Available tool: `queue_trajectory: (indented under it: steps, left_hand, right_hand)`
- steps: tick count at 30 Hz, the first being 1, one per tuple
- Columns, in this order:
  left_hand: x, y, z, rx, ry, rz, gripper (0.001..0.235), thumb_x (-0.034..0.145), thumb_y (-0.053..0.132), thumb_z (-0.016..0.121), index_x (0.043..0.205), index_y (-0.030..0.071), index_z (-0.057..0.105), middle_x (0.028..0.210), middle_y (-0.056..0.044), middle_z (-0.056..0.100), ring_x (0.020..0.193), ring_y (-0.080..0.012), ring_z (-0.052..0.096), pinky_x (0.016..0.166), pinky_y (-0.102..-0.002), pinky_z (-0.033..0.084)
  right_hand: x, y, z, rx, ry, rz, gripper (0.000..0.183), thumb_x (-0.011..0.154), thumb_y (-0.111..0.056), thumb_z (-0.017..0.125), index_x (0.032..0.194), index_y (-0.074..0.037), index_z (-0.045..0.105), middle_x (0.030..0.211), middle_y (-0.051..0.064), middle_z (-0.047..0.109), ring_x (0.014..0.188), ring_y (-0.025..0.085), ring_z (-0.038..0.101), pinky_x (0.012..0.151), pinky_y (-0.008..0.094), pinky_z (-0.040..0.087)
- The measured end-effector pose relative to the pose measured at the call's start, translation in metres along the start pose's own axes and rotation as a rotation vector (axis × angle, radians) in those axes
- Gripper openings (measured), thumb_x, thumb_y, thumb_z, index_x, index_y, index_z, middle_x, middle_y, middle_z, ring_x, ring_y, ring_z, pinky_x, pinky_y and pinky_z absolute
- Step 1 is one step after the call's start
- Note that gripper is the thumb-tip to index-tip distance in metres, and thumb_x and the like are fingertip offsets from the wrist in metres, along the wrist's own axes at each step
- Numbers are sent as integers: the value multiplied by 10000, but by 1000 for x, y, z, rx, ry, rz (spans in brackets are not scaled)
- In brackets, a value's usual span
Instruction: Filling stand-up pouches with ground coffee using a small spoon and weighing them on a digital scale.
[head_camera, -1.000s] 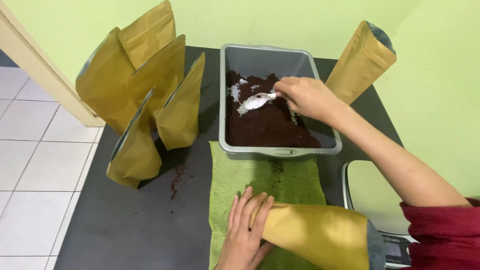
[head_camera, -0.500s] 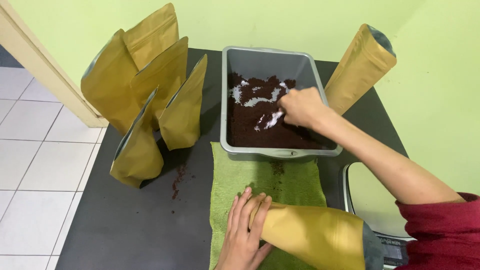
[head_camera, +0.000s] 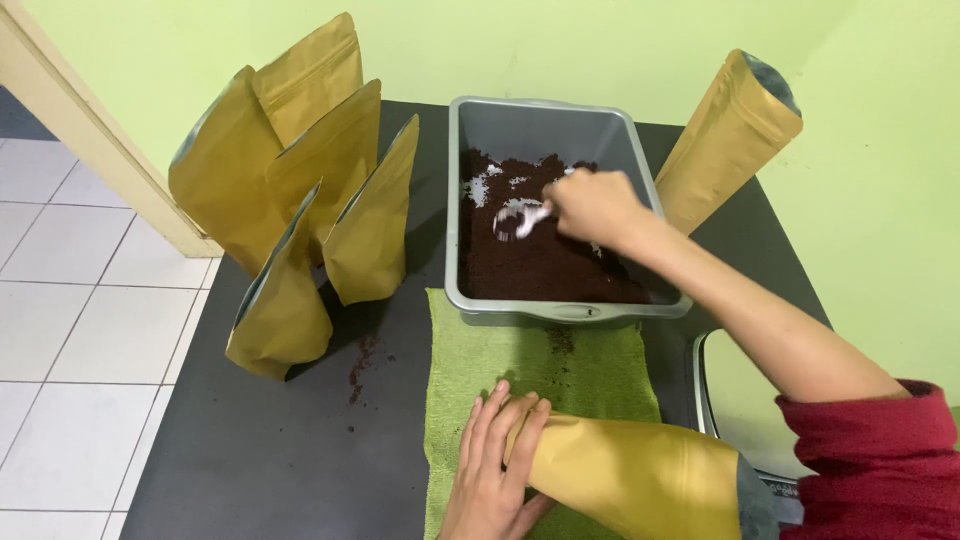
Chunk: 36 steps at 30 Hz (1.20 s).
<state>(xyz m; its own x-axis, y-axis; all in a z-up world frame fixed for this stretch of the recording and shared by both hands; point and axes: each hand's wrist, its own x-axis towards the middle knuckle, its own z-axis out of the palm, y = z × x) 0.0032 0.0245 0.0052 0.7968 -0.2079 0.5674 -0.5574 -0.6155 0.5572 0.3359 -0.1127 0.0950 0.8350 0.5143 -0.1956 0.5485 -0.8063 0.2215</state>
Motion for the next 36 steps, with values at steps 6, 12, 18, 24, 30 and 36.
queue_trajectory:
  steps: [6, 12, 18, 24, 30, 36]
  left_hand:
    - [1, 2, 3, 66, -20, 28, 879, 915, 317, 843, 1560, 49, 309, 1538, -209, 422, 1509, -449, 307, 1224, -655, 243]
    - [1, 2, -2, 12, -27, -17, 852, 919, 261, 814, 1558, 21, 305, 1540, -226, 403, 1517, -454, 282, 1221, -651, 236]
    - [2, 2, 0, 41, -41, 13, 872, 899, 245, 836, 1559, 30, 309, 1540, -213, 408, 1513, -451, 294, 1227, -641, 241]
    - [0, -1, 4, 60, -11, 22, 910, 847, 205, 874, 1548, 29, 321, 1519, -227, 414, 1502, -463, 311, 1216, -659, 265]
    - [-1, -1, 3, 40, -25, 9, 902, 853, 221, 869, 1543, 15, 327, 1528, -231, 403, 1503, -464, 301, 1217, -653, 254]
    - [-1, 0, 2, 56, -5, 23, 864, 871, 220, 834, 1547, 21, 334, 1527, -222, 414, 1504, -459, 311, 1217, -648, 271]
  right_hand:
    - [24, 46, 36, -55, 344, 4, 266, 860, 219, 550, 973, 10, 670, 825, 133, 706, 612, 260, 702, 451, 397, 626]
    - [9, 17, 21, 300, 194, -313, 216, 1067, -138, 552, 912, -35, 662, 928, 115, 747, 858, 305, 712, 606, 497, 597]
    - [-20, 62, 3, 99, 405, -381, 239, 949, 107, 591, 1021, -54, 752, 822, 69, 721, 583, 176, 653, 431, 216, 573]
    - [-20, 40, 28, -317, -4, 166, 123, 988, -51, 623, 958, -130, 713, 622, -49, 577, 476, 58, 473, 359, 172, 344]
    - [-45, 21, 18, -72, 367, -206, 122, 930, -75, 606, 973, -107, 716, 907, 25, 744, 588, 295, 713, 377, 443, 536]
    - [-57, 5, -7, 160, 43, 10, 231, 1062, -120, 529, 941, -134, 725, 755, 39, 719, 616, 173, 667, 478, 301, 568]
